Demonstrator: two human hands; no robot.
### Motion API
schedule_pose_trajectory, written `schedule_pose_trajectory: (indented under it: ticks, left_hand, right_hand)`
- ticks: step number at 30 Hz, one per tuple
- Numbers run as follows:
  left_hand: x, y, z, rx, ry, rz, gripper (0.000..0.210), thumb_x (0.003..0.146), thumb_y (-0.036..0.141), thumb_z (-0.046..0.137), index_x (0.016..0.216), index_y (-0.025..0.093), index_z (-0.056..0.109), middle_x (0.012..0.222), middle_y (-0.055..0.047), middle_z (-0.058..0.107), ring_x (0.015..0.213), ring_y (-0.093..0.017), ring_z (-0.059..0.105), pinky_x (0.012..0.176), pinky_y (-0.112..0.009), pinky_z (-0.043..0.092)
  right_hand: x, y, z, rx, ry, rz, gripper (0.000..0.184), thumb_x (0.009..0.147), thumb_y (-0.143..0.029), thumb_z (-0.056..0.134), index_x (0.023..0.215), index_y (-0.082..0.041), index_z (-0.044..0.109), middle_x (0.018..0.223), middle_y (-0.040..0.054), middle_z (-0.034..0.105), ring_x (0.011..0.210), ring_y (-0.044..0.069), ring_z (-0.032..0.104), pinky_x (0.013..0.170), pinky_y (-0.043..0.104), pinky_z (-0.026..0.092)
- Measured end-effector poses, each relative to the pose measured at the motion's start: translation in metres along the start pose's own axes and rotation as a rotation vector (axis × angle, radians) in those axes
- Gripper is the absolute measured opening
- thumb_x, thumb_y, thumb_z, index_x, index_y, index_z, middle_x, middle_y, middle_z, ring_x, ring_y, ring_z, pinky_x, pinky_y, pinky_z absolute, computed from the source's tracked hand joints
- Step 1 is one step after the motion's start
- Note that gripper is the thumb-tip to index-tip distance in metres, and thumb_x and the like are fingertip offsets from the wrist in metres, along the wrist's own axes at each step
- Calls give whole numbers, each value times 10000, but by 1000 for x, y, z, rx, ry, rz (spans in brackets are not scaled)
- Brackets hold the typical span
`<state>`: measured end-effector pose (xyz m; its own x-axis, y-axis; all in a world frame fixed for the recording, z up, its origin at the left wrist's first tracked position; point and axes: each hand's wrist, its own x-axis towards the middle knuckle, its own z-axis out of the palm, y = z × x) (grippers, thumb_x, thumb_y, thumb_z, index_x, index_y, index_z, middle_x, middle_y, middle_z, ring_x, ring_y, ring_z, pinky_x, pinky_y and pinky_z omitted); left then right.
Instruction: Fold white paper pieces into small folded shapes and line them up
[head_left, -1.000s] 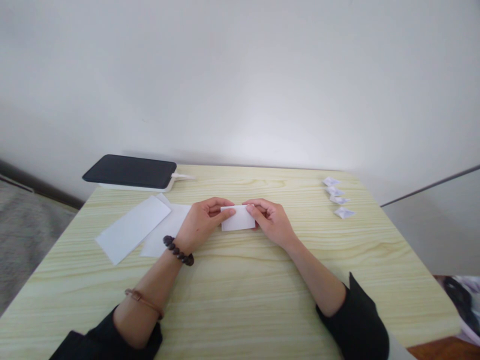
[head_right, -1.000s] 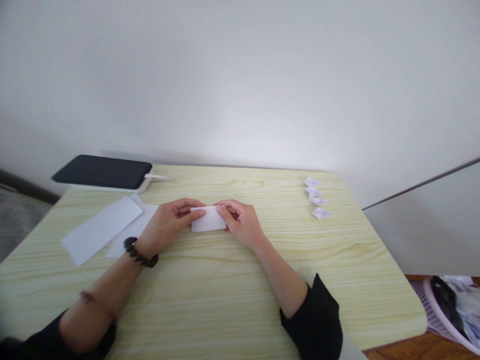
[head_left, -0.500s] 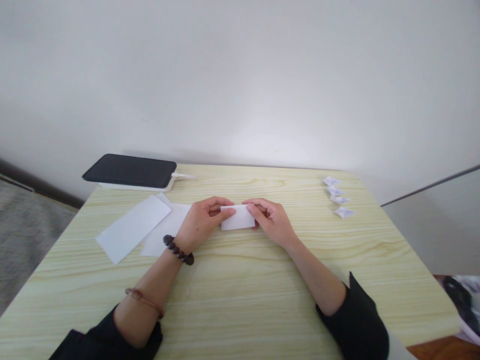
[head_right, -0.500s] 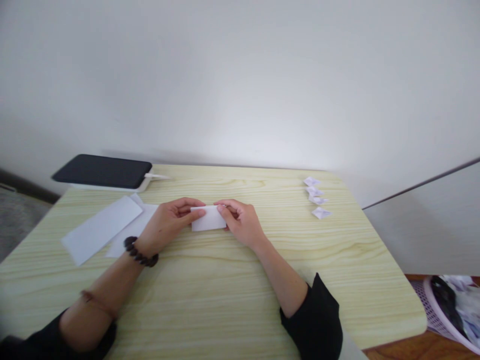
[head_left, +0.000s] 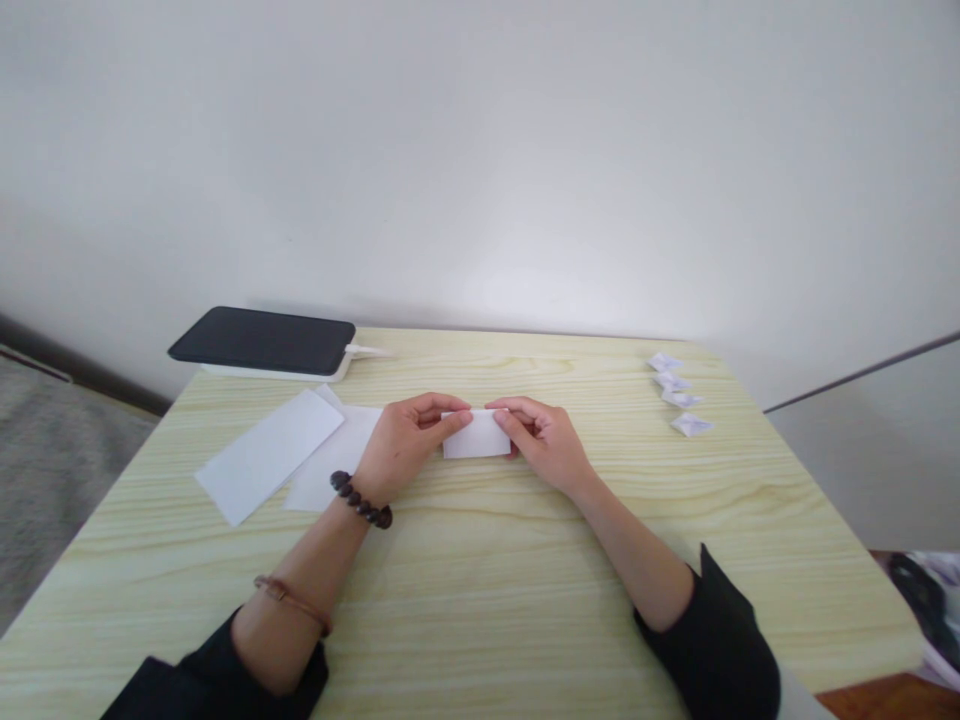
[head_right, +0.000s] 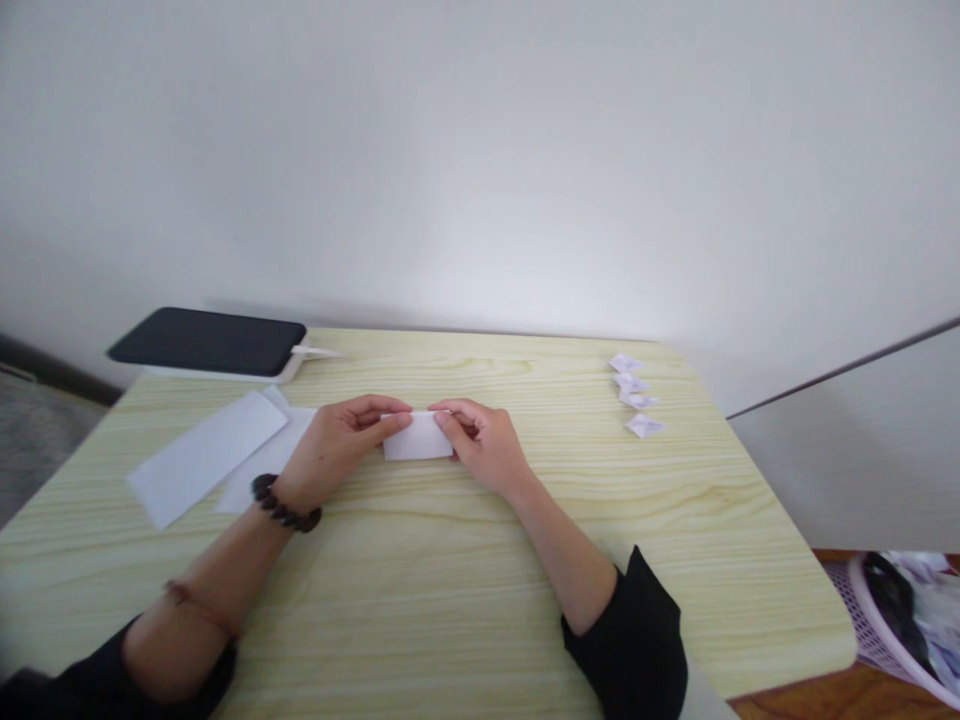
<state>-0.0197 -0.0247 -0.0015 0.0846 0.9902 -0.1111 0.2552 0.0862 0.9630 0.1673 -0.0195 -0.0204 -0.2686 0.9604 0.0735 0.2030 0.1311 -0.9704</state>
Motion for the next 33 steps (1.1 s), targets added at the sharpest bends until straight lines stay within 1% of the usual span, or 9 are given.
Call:
schedule_pose_trajectory:
  ticks: [7, 12, 16, 18, 20, 24, 29, 33]
  left_hand:
    - [1, -3, 0, -28, 15, -3, 339, 701, 462, 696, 877, 172, 708, 833, -44, 735, 763, -182, 650, 645, -252, 495]
    - [1, 0, -1, -20, 17, -40, 334, 685, 443, 712, 895, 183, 721, 820, -35, 744, 764, -185, 665, 651, -245, 510]
    - [2, 2, -3, 52, -35, -56, 316, 707, 438, 681, 883, 182, 736, 818, -32, 746, 761, -198, 670, 661, -259, 522]
    - [2, 1, -4, 78, -67, -42, 310, 728, 446, 655, 865, 180, 737, 827, -30, 745, 759, -198, 670, 659, -259, 518]
    - [2, -1, -3, 92, -75, -18, 306, 742, 443, 641, 855, 174, 735, 827, -29, 744, 759, -194, 668, 657, -250, 509]
    - [-1, -1, 3, 117, -70, 31, 290, 751, 422, 637, 838, 162, 733, 811, -28, 740, 739, -183, 661, 631, -228, 485]
    - [-4, 1, 7, 134, -61, 62, 277, 756, 402, 631, 827, 153, 731, 801, -29, 738, 704, -173, 648, 600, -217, 461]
    - [-4, -2, 7, 179, -59, 92, 275, 771, 404, 614, 827, 162, 733, 767, -19, 729, 640, -149, 617, 549, -206, 422]
  right_hand:
    - [0, -1, -1, -27, -10, -12, 280, 852, -408, 550, 971, -186, 674, 648, 0, 661, 490, 99, 554, 459, 206, 462]
    - [-1, -1, -1, -48, -1, -17, 271, 854, -393, 551, 972, -185, 679, 647, 2, 668, 479, 100, 550, 458, 208, 452]
    - [-1, 1, -1, -84, 13, -51, 256, 855, -373, 549, 955, -178, 682, 664, 9, 679, 479, 99, 546, 450, 204, 425]
    - [-1, 2, -1, -98, 20, -81, 242, 856, -358, 548, 939, -173, 680, 704, 22, 691, 535, 111, 579, 475, 206, 429]
    - [-1, 2, -1, -120, 26, -119, 217, 854, -333, 549, 927, -172, 673, 729, 28, 692, 571, 115, 591, 496, 206, 432]
    - [-2, 0, 2, -215, 37, -193, 138, 831, -281, 571, 859, -177, 658, 759, 22, 678, 545, 91, 546, 499, 202, 418]
    - [-2, -4, 5, -279, 47, -258, 91, 819, -249, 578, 812, -172, 626, 751, 19, 639, 604, 94, 537, 500, 196, 384]
    - [-1, -4, 3, -339, 4, -303, 70, 827, -224, 551, 799, -177, 594, 772, 22, 604, 683, 108, 543, 538, 199, 389]
